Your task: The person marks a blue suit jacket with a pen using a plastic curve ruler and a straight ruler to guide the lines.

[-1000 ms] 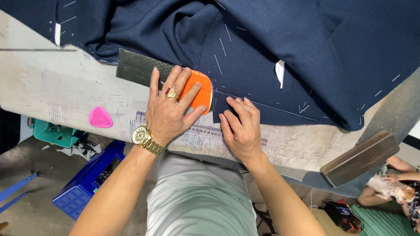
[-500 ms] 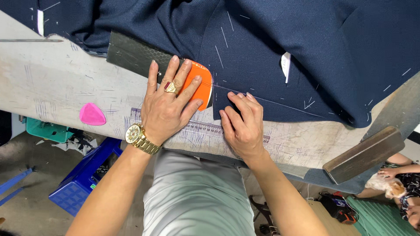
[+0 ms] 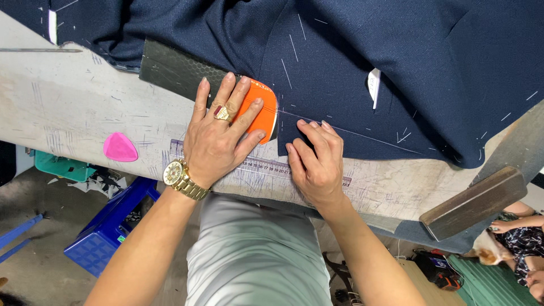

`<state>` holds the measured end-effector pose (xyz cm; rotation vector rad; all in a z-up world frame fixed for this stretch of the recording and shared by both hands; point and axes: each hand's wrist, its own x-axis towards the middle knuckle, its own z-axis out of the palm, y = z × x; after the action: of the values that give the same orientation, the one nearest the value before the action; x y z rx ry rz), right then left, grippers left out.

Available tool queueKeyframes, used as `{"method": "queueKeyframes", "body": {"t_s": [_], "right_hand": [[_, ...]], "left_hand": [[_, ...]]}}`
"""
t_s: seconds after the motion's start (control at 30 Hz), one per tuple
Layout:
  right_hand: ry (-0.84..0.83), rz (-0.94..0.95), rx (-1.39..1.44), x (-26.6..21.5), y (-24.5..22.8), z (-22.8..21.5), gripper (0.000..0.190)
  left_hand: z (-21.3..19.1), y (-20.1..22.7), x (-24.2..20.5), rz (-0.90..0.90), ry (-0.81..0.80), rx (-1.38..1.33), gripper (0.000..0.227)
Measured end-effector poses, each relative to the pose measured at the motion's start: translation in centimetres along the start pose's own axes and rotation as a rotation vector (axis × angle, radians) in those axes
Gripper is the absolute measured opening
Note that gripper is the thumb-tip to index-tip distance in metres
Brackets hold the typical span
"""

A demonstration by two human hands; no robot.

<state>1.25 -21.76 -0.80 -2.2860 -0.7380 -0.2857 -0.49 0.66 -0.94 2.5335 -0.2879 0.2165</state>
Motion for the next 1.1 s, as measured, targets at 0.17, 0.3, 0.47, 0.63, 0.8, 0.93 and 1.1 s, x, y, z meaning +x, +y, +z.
{"method": "queueKeyframes", "body": {"t_s": [0.17,0.3,0.47,0.63,0.8,0.93,1.1], "right_hand": [[0.001,0.001,0.005,0.2,0.0,-0.1,0.007],[0.004,-0.003,0.005,0.1,0.1,0.0,0.007],[-0.003,-0.009,-0.004,0.0,0.2,0.2,0.007],[-0.167,0.015,-0.015,0.2,-0.4,-0.9,0.007],[-0.162,0.017,-0.02,0.1,-0.4,-0.9,0.007],[-0.161,0.015,-0.02,0.1,-0.4,-1.0,0.007],[-0.165,0.005,0.008,0.6,-0.7,-1.1,0.009]], "left_hand": [[0.0,0.1,0.0,-0.003,0.006,0.007,0.046],[0.1,0.0,0.0,0.003,0.014,0.012,0.045],[0.2,0.0,0.0,-0.006,0.013,-0.006,0.046],[-1.2,0.1,0.3,0.003,-0.137,0.028,0.046],[-1.1,0.1,0.3,-0.004,-0.146,0.036,0.045],[-1.0,0.2,0.4,-0.001,-0.141,0.041,0.047],[-1.2,0.3,0.9,-0.005,-0.124,0.132,0.051]]}}
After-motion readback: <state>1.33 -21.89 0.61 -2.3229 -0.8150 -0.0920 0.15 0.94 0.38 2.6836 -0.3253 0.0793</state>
